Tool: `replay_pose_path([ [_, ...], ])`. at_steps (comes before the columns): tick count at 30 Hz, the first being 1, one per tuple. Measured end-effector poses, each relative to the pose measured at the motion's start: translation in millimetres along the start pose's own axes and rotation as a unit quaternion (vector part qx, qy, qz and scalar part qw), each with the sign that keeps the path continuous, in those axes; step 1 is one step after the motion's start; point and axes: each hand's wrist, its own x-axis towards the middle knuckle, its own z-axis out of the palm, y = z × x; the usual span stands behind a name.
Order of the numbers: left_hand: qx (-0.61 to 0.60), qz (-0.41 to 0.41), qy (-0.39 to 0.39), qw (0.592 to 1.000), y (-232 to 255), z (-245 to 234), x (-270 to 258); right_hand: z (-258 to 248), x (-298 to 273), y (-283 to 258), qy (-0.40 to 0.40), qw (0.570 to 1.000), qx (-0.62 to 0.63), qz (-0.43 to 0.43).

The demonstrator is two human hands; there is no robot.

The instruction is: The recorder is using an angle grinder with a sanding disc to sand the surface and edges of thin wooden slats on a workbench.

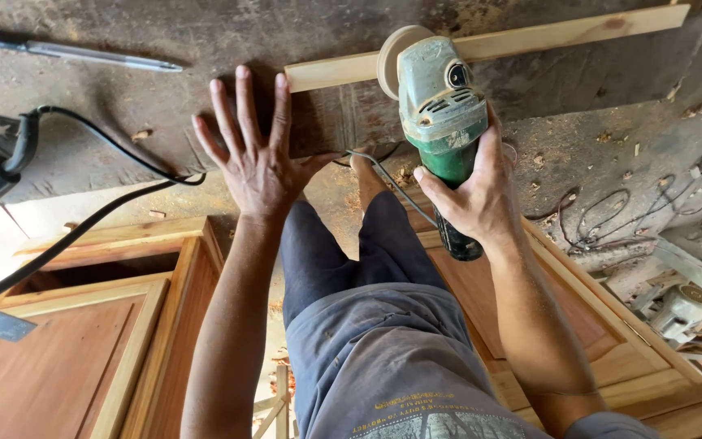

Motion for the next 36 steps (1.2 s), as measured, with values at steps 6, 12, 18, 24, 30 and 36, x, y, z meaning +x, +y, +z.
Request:
replay_pose_path([
  [6, 0.025, -0.004, -0.033, 0.999, 1, -7, 1, -24, -3, 31, 0.015, 1.000, 0.005, -0.011],
  [12, 0.030, -0.004, -0.038, 0.999, -2, -5, 1, -50, -8, 60, 0.022, 0.999, 0.035, -0.008],
  [18, 0.044, -0.008, -0.044, 0.998, 2, -9, 1, -75, -13, 87, 0.024, 0.999, 0.043, 0.019],
  [24, 0.045, 0.000, -0.024, 0.999, 5, -11, 3, -96, -19, 131, 0.055, 0.998, 0.036, -0.014],
  [30, 0.055, 0.002, -0.014, 0.998, 4, -7, -1, -122, -31, 186, 0.073, 0.997, 0.030, 0.021],
  [36, 0.052, -0.001, -0.012, 0.999, 3, -5, 0, -130, -32, 194, 0.073, 0.997, 0.030, 0.020],
])
